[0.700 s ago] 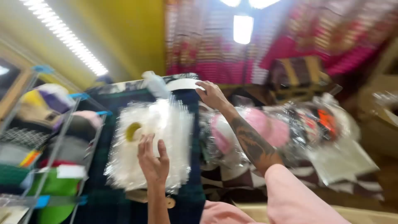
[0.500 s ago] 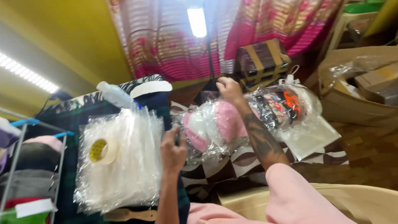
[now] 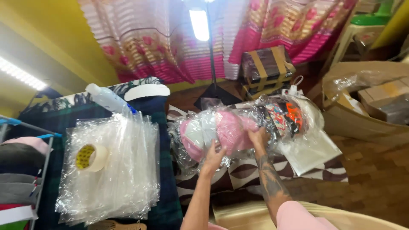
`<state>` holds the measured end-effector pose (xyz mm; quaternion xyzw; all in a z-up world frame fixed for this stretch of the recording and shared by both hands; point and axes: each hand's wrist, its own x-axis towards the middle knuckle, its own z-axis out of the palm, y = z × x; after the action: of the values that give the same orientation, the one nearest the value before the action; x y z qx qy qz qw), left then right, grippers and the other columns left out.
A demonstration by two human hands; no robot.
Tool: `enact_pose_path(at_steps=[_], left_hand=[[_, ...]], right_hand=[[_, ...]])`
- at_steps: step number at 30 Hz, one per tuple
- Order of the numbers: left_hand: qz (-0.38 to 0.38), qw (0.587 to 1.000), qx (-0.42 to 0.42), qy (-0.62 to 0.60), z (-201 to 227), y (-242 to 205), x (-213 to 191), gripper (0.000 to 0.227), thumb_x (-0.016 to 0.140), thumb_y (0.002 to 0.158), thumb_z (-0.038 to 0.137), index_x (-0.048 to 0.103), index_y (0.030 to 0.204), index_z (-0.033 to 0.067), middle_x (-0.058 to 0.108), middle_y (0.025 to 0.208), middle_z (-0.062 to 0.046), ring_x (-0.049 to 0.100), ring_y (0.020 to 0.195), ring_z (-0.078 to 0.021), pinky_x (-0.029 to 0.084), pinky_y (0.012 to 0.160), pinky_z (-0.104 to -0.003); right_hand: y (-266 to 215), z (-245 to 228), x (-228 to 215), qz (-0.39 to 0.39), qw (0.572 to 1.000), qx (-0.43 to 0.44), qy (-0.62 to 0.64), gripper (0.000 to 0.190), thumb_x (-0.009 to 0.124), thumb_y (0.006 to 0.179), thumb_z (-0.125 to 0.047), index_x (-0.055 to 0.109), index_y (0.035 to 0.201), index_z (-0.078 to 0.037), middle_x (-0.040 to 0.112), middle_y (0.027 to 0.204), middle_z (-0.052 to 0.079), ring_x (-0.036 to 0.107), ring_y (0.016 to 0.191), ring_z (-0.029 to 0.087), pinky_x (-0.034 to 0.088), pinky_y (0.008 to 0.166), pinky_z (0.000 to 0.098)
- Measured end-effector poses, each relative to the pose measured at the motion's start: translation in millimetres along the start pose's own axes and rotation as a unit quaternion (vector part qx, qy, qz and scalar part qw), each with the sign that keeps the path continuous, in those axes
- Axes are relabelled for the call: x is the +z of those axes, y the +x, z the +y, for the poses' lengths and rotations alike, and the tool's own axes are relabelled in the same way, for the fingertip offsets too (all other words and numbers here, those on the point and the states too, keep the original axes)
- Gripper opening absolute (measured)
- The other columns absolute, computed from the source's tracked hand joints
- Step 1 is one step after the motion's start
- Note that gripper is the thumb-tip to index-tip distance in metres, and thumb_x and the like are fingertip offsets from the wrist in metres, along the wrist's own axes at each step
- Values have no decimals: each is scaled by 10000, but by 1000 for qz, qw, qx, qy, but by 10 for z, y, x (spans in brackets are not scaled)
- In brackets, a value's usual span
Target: The person unwraps a pink baseball cap from a plastic bag and uses a wooden brush to clean the exterior and interior surfaces. They turn the cap over to brush different sides and then place it on a shelf.
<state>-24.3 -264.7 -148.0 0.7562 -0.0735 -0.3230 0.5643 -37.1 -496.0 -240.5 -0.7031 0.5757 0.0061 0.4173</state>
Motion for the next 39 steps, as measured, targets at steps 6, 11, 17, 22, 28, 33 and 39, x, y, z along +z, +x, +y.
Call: enact_pose_path(at_steps=[6, 11, 17, 22, 28, 33, 39], left_hand=[[69, 998, -8, 1, -485, 211, 312, 629, 758, 875, 430, 594, 1426, 175, 699, 1272, -108, 674, 1215, -266, 556, 1019, -386], [137, 987, 55, -63, 14, -30, 257, 388, 782, 869, 299, 670, 1227, 196, 735, 1051, -82, 727, 1029, -212, 586, 913, -351], [200, 974, 76, -75, 1052, -1052, -632, 513, 761, 835, 382, 653, 1269, 132, 745, 1141, -79, 723, 1043, -211, 590, 887, -338], [365, 919, 125, -86, 472, -2058, -1946, 389, 741, 860, 233, 686, 1214, 81, 762, 1104, -79, 719, 957, -197, 612, 772, -334], [624, 776, 69, -66, 98, -4202, -2355, 430, 732, 852, 338, 713, 1181, 61, 736, 823, -111, 698, 659, -199, 544, 600, -324], [718, 690, -40, 82, -685, -5248, -2388, 374, 695, 882, 405, 717, 1131, 127, 716, 1079, -18, 664, 983, -168, 485, 888, -304], [688, 700, -181, 59, -1921, -5520, -2599, 325, 683, 870, 472, 742, 1087, 236, 779, 1034, 33, 718, 991, -138, 497, 881, -293]], right_hand=[[434, 544, 381, 63, 990, -33, 123, 766, 903, 704, -519, 725, 1220, 18, 725, 1167, 257, 668, 1159, 437, 546, 920, 523], [-353, 151, -175, 133, 935, -75, 321, 580, 904, 763, -337, 700, 1134, 60, 688, 1051, 273, 665, 1045, 359, 530, 826, 441], [-1298, -471, -469, -85, 851, -91, 510, 717, 810, 858, -213, 460, 1449, -6, 509, 842, 35, 478, 753, 132, 444, 692, 248], [-2671, -757, -64, -348, 830, -50, 433, 999, 784, 677, -153, 368, 1576, -21, 618, 1392, 171, 629, 1164, 313, 491, 992, 395], [-4249, -143, 629, -758, 568, -108, 302, 361, 799, 774, -24, 713, 1097, 112, 787, 1022, 204, 758, 877, 276, 604, 842, 383], [-5031, 644, 1138, -799, 601, -19, -4, 386, 828, 819, -119, 669, 1156, -18, 759, 940, 157, 734, 779, 250, 606, 644, 305], [-5396, 1078, 1220, -776, 541, -6, -324, 395, 575, 993, -332, 658, 1172, 10, 758, 1035, 220, 706, 849, 302, 522, 691, 307]])
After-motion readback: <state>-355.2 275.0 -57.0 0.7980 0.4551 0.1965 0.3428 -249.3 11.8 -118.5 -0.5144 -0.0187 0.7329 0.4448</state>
